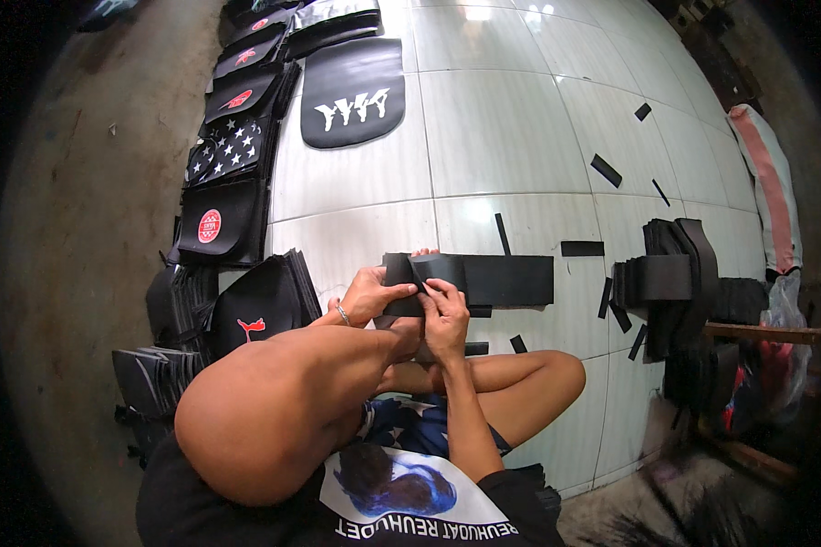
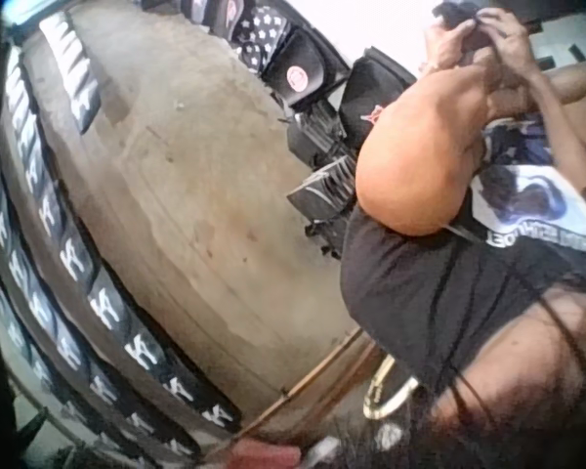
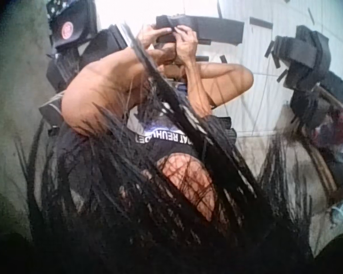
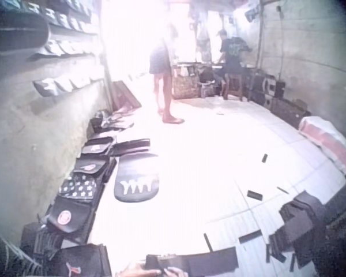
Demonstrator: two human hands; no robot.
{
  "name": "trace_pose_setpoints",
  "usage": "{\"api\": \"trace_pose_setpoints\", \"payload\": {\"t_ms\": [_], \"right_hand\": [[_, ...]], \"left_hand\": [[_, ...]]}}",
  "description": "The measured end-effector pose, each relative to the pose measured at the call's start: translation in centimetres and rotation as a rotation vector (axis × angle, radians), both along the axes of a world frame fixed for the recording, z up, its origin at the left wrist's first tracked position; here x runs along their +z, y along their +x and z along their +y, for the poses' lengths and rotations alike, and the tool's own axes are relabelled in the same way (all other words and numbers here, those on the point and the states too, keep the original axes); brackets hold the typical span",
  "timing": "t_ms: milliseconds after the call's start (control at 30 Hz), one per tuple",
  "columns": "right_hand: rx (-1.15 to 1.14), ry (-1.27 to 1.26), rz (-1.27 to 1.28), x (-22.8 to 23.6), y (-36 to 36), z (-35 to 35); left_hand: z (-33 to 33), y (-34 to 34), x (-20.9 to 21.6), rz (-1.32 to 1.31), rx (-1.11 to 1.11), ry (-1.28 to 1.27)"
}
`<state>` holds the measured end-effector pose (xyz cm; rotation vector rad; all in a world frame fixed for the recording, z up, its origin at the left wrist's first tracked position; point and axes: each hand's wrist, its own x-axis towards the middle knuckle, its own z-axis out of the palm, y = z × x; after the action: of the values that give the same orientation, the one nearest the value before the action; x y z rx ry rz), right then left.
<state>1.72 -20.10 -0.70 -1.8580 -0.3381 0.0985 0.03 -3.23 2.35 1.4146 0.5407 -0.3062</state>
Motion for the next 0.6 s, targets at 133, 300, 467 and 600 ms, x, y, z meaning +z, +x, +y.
{"api": "trace_pose_setpoints", "payload": {"t_ms": [133, 300, 467, 600], "right_hand": [[-0.027, 0.118, 0.087, -0.9, 0.4, -0.5], [-0.468, 0.070, 0.136, -2.6, 2.4, -4.0], [-0.442, -0.244, -0.346, 1.9, 2.3, -3.4], [-0.009, -0.074, -0.099, 1.6, -0.5, 0.3]], "left_hand": [[0.0, -0.1, -0.5, 0.015, 0.019, -0.020], [0.1, -0.2, 1.6, 0.000, 0.058, 0.021], [0.2, -0.3, 1.6, 0.096, 0.041, 0.040], [-0.4, 0.1, 1.9, 0.033, 0.021, -0.003]]}}
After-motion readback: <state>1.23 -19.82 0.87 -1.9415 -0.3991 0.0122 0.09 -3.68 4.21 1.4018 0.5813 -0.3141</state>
